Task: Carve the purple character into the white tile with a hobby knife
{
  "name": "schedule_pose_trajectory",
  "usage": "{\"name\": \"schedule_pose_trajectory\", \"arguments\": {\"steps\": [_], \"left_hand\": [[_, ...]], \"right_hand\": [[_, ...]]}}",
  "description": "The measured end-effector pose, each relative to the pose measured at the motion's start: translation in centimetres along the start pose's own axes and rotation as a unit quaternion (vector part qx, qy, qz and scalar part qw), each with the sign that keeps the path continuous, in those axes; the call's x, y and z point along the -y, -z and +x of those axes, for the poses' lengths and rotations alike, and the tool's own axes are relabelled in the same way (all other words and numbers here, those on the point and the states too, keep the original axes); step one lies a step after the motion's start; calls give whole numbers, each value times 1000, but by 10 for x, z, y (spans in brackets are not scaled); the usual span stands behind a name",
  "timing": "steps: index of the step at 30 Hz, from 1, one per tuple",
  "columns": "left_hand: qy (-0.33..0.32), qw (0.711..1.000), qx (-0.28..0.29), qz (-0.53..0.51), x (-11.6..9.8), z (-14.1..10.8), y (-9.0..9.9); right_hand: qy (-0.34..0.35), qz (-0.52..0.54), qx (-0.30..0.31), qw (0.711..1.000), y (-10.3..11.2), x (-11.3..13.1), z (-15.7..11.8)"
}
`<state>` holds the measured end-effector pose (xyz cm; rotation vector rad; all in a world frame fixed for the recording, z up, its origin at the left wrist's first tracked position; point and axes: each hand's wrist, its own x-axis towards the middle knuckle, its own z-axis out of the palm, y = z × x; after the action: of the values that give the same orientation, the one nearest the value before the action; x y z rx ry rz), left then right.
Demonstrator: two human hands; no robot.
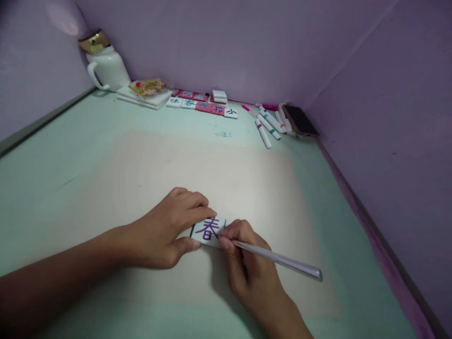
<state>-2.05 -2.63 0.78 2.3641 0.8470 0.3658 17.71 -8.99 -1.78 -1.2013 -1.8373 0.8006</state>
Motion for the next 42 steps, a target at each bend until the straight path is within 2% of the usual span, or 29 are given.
{"name": "schedule_pose_trajectory", "arguments": {"steps": [9, 16, 31, 42], "left_hand": [[-2, 1000, 0, -2, 0, 0, 0], [1, 1000, 3, -1, 1, -1, 0], [3, 1000, 4, -6, 0, 0, 0], [2, 1000, 3, -3, 0, 1, 1]], "right_hand": [[-28, 0, -22, 999, -1, -2, -1], [-54, 80, -34, 995, 0, 1, -1], [-20, 63, 11, 998, 1, 2, 2], [-16, 30, 11, 999, 1, 0, 2]]}}
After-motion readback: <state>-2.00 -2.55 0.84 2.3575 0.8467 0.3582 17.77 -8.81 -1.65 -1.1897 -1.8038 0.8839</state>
